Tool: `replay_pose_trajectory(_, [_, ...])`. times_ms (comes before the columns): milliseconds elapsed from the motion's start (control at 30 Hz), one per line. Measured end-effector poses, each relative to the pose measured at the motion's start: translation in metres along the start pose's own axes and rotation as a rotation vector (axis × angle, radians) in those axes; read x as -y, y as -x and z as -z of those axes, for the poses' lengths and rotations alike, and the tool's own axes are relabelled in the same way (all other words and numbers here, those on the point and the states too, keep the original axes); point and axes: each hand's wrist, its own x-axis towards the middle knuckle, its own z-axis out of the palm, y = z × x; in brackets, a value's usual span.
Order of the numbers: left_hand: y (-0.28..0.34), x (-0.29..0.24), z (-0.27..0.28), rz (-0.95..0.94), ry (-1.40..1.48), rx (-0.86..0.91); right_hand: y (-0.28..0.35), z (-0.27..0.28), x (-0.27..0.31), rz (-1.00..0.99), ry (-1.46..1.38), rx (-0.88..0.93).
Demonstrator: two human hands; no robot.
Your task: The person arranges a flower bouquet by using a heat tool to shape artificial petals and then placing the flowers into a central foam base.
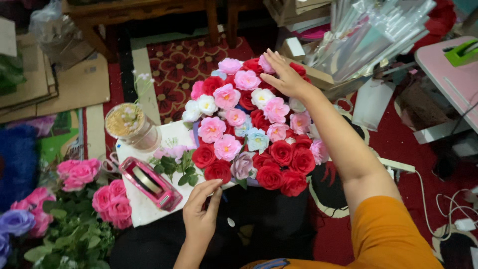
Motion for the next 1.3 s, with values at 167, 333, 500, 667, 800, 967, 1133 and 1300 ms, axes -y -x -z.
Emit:
replay_pose_trajectory(167, [0.0, 0.0, 0.003, -0.027, -0.008, -0.023, -0.02, -0.017, -0.037, 0.293, 0.165, -0.118])
replay_pose_trajectory(333, [0.006, 0.008, 0.021, -0.098, 0.022, -0.061, -0.013, -0.009, -0.01, 0.432, 0.11, -0.154])
replay_pose_trajectory(500, [0.003, 0.0, 0.058, -0.044, -0.038, -0.175, 0.031, 0.012, 0.092, 0.623, 0.19, -0.335])
replay_pose_trajectory(667, [0.006, 0.019, 0.086, 0.0, -0.145, -0.324, 0.084, -0.038, 0.165, 0.54, 0.117, -0.434])
replay_pose_trajectory(800, [0.007, 0.027, 0.104, 0.022, -0.205, -0.419, 0.127, -0.118, 0.211, 0.437, -0.514, -0.182])
replay_pose_trajectory(967, [0.02, 0.043, 0.117, 0.004, -0.223, -0.4, 0.13, -0.22, 0.217, 0.341, -0.25, -0.05])
replay_pose_trajectory(1133, [0.03, 0.049, 0.123, 0.001, -0.16, -0.408, 0.091, -0.3, 0.163, 0.049, -0.138, 0.07])
replay_pose_trajectory(1300, [0.04, 0.052, 0.128, 0.02, -0.155, -0.418, 0.061, -0.328, 0.158, -0.161, 0.105, 0.047])
